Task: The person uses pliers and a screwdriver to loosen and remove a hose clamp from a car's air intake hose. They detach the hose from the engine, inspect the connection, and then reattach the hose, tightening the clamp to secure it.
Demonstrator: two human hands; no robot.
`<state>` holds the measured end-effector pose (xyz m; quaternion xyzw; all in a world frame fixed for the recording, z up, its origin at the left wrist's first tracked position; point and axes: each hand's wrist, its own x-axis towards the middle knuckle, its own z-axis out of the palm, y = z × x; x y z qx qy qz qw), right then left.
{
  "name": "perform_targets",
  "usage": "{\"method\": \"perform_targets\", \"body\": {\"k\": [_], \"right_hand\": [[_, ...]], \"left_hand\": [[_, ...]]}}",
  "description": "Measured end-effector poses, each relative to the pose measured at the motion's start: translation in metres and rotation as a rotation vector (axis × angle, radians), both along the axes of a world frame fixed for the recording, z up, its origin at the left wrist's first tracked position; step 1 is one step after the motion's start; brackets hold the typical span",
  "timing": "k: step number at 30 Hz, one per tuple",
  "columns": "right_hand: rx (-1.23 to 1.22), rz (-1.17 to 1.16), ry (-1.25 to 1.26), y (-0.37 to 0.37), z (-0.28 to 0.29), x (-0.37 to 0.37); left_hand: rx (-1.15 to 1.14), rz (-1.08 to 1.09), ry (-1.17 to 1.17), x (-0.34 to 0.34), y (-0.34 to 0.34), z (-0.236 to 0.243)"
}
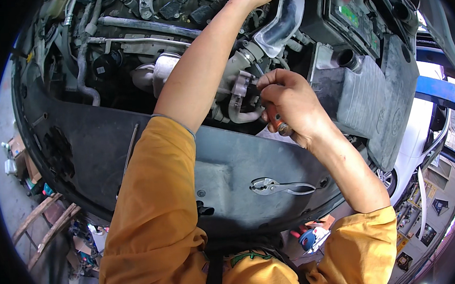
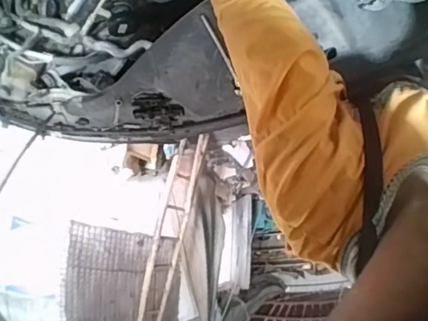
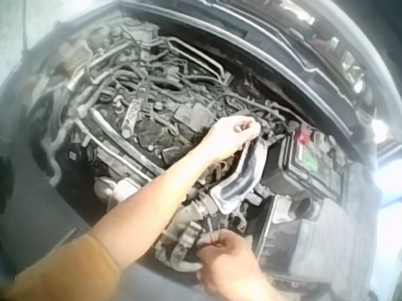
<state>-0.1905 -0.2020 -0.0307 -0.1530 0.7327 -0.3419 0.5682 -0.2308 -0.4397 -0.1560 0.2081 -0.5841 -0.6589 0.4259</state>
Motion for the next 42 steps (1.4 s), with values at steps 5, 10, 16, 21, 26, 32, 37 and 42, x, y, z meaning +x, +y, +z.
{"method": "perform_targets", "body": {"k": [5, 10, 16, 21, 26, 32, 37, 42], "right_hand": [[-0.017, -0.022, 0.003, 0.002, -0.004, 0.005], [-0.008, -0.005, -0.020, 0.002, -0.004, 0.003], [0.123, 0.298, 0.020, 0.006, 0.009, -0.043], [0.129, 0.564, 0.081, 0.011, 0.055, -0.066], [0.108, 0.649, 0.164, -0.001, 0.059, -0.065], [0.121, 0.721, 0.274, -0.015, 0.056, -0.062], [0.112, 0.781, 0.299, -0.021, 0.059, -0.048], [0.112, 0.791, 0.349, -0.023, 0.055, -0.049]], "left_hand": [[-0.009, 0.050, -0.041, 0.002, 0.003, 0.000], [-0.041, 0.066, 0.036, -0.001, -0.001, -0.006], [-0.023, -0.010, 0.000, 0.003, -0.001, 0.002], [-0.024, 0.062, -0.038, 0.010, -0.002, -0.001], [-0.007, 0.041, -0.023, 0.011, 0.003, 0.004], [-0.004, 0.051, -0.032, 0.009, 0.005, 0.007], [-0.015, 0.046, -0.008, 0.008, 0.002, 0.006], [-0.048, 0.077, 0.003, 0.007, 0.002, 0.004]]}}
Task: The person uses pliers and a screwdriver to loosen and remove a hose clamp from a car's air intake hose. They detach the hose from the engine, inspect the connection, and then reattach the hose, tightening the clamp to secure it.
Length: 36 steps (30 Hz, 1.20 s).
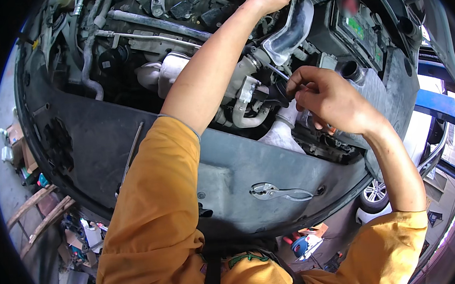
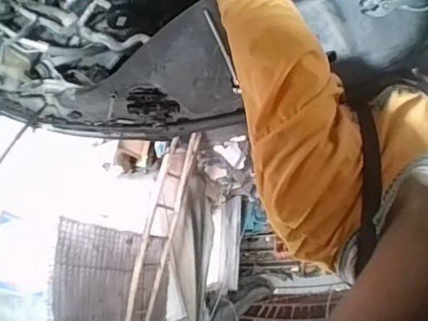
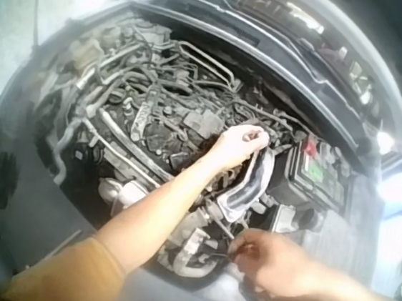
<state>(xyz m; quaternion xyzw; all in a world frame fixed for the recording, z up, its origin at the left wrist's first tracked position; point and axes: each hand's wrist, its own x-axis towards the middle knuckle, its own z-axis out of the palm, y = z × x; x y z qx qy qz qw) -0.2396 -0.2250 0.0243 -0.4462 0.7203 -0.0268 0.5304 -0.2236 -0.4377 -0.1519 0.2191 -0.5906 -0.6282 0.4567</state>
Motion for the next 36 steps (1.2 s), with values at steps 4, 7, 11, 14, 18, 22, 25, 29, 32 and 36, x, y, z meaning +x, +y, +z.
{"method": "perform_targets", "body": {"k": [4, 7, 11, 14, 18, 22, 25, 29, 32, 36], "right_hand": [[0.038, -0.111, -0.057, -0.002, -0.021, 0.004], [-0.058, -0.127, -0.009, 0.012, -0.047, 0.012], [-0.127, -0.246, -0.019, 0.024, -0.063, 0.026], [-0.074, -0.345, -0.071, 0.025, -0.058, 0.031], [-0.077, -0.377, -0.039, 0.028, -0.059, 0.035], [-0.195, -0.353, 0.017, 0.033, -0.070, 0.038], [-0.208, -0.367, 0.033, 0.035, -0.073, 0.038], [-0.236, -0.372, 0.048, 0.037, -0.075, 0.040], [-0.234, -0.378, 0.049, 0.037, -0.075, 0.042], [-0.232, -0.376, 0.050, 0.038, -0.076, 0.044]], "left_hand": [[-0.031, 0.033, -0.037, 0.003, 0.000, 0.000], [-0.018, -0.022, -0.004, -0.002, 0.000, 0.000], [-0.014, -0.011, -0.018, 0.003, 0.001, 0.001], [0.001, 0.009, 0.000, 0.005, 0.000, 0.002], [-0.027, -0.006, -0.011, 0.003, 0.002, 0.003], [-0.046, -0.024, 0.010, 0.003, 0.002, 0.003], [-0.038, -0.028, -0.009, 0.002, 0.003, 0.004], [-0.064, -0.002, -0.048, 0.003, 0.005, 0.006], [-0.078, 0.025, -0.038, 0.003, 0.004, 0.002], [-0.062, 0.007, -0.039, 0.003, 0.003, 0.000]]}}
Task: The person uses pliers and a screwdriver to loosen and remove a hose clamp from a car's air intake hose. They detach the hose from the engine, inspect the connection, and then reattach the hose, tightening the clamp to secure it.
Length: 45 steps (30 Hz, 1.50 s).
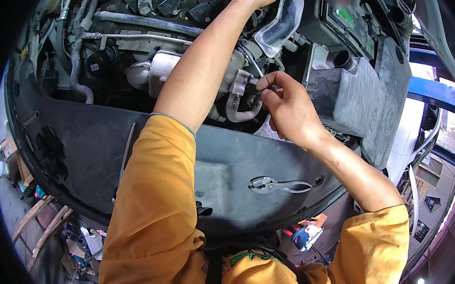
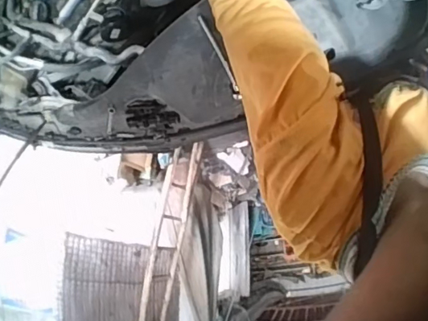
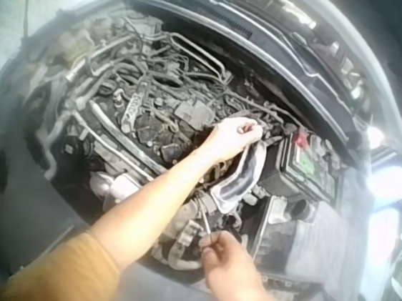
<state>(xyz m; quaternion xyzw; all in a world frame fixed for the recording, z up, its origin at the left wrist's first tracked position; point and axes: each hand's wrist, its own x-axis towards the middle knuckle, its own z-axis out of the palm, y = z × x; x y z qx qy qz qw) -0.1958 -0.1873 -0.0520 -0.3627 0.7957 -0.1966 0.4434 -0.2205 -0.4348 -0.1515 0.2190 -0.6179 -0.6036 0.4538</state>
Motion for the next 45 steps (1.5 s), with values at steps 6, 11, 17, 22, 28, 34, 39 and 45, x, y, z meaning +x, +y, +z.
{"method": "perform_targets", "body": {"k": [6, 11, 17, 22, 28, 34, 39, 45], "right_hand": [[0.100, -0.002, -0.159, -0.008, 0.016, -0.017], [0.152, 0.041, -0.238, 0.004, 0.053, -0.034], [0.098, 0.288, -0.013, 0.023, 0.074, -0.070], [0.205, 0.221, -0.072, -0.002, 0.083, -0.057], [0.192, 0.078, -0.203, -0.018, 0.064, -0.050], [0.105, -0.143, -0.506, -0.033, 0.040, -0.005], [-0.038, -0.390, -0.591, -0.024, 0.040, 0.015], [-0.171, -0.470, -0.535, -0.017, 0.027, 0.029]], "left_hand": [[0.019, 0.001, -0.032, -0.005, 0.004, 0.004], [0.037, -0.018, 0.018, -0.006, -0.003, -0.007], [0.055, -0.051, 0.005, -0.008, -0.004, -0.005], [0.141, -0.089, -0.087, 0.001, -0.002, 0.003], [0.142, -0.085, -0.078, -0.001, 0.001, 0.005], [0.160, -0.080, -0.114, 0.003, 0.005, 0.010], [0.148, -0.062, -0.148, 0.005, 0.004, 0.012], [0.166, -0.065, -0.146, 0.006, 0.006, 0.015]]}}
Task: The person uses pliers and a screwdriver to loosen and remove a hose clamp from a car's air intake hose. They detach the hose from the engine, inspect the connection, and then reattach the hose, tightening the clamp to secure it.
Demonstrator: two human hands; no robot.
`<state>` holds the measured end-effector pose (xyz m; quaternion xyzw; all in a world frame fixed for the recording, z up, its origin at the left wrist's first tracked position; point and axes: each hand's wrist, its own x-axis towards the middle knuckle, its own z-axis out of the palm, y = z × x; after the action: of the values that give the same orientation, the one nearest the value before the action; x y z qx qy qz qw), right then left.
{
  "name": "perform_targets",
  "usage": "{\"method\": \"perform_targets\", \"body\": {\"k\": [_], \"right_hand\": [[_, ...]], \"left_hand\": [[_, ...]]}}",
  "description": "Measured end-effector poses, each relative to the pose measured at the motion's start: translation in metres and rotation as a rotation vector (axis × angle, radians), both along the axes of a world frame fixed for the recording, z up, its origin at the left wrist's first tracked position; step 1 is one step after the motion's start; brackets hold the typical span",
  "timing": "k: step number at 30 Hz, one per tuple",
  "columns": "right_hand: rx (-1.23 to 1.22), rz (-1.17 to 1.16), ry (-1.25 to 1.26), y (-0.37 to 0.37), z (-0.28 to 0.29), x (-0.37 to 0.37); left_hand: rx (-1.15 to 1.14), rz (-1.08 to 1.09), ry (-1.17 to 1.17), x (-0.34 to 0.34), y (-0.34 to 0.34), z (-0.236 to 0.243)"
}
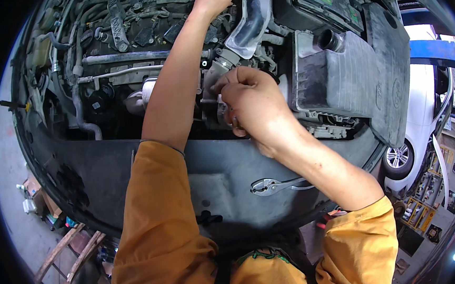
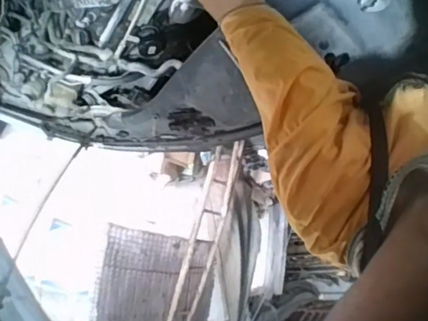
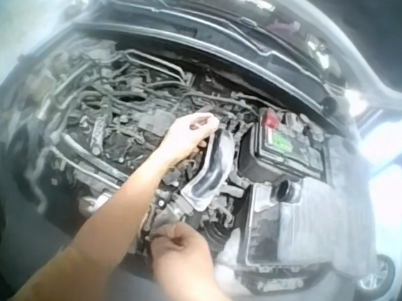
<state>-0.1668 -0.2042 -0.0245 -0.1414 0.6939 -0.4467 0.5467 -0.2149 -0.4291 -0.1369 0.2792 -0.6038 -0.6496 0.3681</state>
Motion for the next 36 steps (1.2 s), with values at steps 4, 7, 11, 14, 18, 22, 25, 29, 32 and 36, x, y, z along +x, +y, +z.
{"method": "perform_targets", "body": {"k": [4, 7, 11, 14, 18, 22, 25, 29, 32, 36], "right_hand": [[-0.011, -0.002, 0.048, 0.000, -0.005, 0.000], [0.006, 0.047, 0.066, -0.001, -0.011, -0.009], [-0.014, 0.032, 0.187, 0.001, -0.021, 0.006], [-0.002, 0.076, 0.132, -0.001, -0.016, 0.000], [-0.180, -0.070, 0.443, 0.003, -0.036, 0.014], [-0.200, 0.001, 0.179, 0.010, -0.042, -0.009], [-0.147, 0.014, -0.307, 0.043, -0.006, -0.045], [-0.484, 0.286, 0.211, 0.151, 0.000, -0.113], [-0.373, 0.151, 0.863, 0.227, -0.003, -0.140], [-0.209, -0.116, 1.217, 0.314, -0.055, -0.149]], "left_hand": [[-0.006, 0.010, -0.048, 0.005, 0.006, 0.005], [0.014, -0.003, -0.014, 0.007, 0.009, 0.006], [0.020, -0.005, -0.076, 0.005, 0.007, 0.009], [0.001, 0.001, -0.083, 0.006, 0.009, 0.008], [-0.017, 0.069, -0.068, 0.005, 0.017, 0.015], [-0.084, 0.000, -0.044, -0.006, 0.011, -0.004], [-0.120, 0.020, 0.016, -0.008, 0.009, -0.022], [-0.135, 0.019, 0.005, -0.014, 0.017, -0.015], [-0.150, 0.024, -0.090, -0.011, 0.018, -0.011], [-0.182, 0.062, -0.279, -0.016, 0.018, 0.002]]}}
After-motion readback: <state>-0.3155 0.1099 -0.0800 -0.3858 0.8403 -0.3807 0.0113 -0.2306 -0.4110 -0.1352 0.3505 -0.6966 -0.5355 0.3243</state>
